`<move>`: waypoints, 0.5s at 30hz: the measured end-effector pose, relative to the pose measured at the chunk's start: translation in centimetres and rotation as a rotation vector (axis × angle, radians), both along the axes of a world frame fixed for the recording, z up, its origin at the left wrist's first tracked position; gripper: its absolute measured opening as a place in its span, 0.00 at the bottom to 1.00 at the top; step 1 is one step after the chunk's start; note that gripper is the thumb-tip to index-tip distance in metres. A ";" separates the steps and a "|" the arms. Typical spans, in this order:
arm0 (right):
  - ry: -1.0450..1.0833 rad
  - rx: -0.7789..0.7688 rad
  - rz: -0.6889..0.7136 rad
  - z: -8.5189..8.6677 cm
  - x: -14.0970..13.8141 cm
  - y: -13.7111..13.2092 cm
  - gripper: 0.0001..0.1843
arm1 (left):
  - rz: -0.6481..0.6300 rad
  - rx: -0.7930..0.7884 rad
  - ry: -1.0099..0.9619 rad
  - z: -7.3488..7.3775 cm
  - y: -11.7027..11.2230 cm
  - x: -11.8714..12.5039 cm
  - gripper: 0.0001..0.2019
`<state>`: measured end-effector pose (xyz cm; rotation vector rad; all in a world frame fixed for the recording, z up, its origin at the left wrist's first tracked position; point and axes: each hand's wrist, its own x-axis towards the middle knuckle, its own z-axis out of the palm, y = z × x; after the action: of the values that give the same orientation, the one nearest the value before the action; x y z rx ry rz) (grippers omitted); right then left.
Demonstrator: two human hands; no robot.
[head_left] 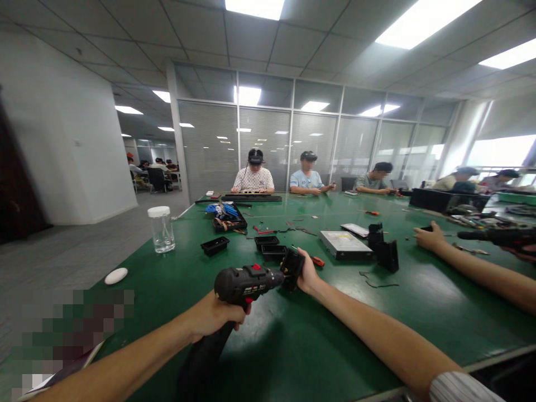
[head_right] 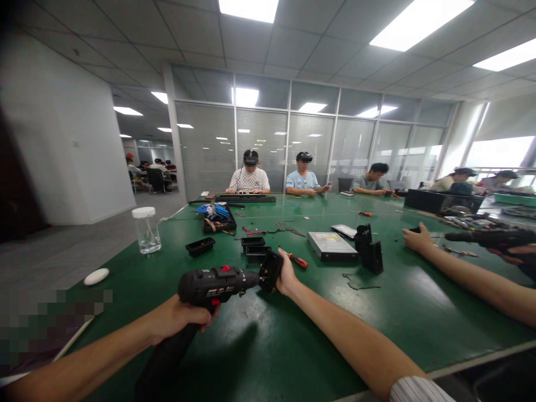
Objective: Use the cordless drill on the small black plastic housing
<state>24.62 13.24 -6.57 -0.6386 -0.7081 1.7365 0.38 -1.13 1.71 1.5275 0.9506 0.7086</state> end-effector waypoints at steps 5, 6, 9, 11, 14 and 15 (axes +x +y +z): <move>-0.009 0.004 -0.009 0.1 0.0 -0.1 0.21 | -0.009 -0.003 0.001 0.3 -0.2 0.2 0.08; -0.010 0.005 -0.010 0.1 0.0 -0.1 0.21 | -0.012 -0.006 -0.003 0.3 -0.2 0.2 0.08; -0.012 0.000 -0.001 0.2 0.0 -0.3 0.21 | -0.031 -0.023 -0.037 0.4 -0.2 0.1 0.10; -0.008 -0.002 0.004 0.2 0.0 -0.4 0.21 | -0.042 -0.035 -0.066 0.4 -0.1 0.0 0.11; -0.005 -0.007 0.005 0.2 0.0 -0.4 0.21 | -0.043 -0.067 -0.103 0.4 0.1 -0.1 0.15; -0.005 -0.012 0.005 0.2 0.0 -0.4 0.21 | -0.037 -0.082 -0.112 0.3 0.1 -0.2 0.17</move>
<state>24.65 12.86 -6.38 -0.6503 -0.7043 1.7451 0.23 -0.99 2.06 1.4154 0.8550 0.7123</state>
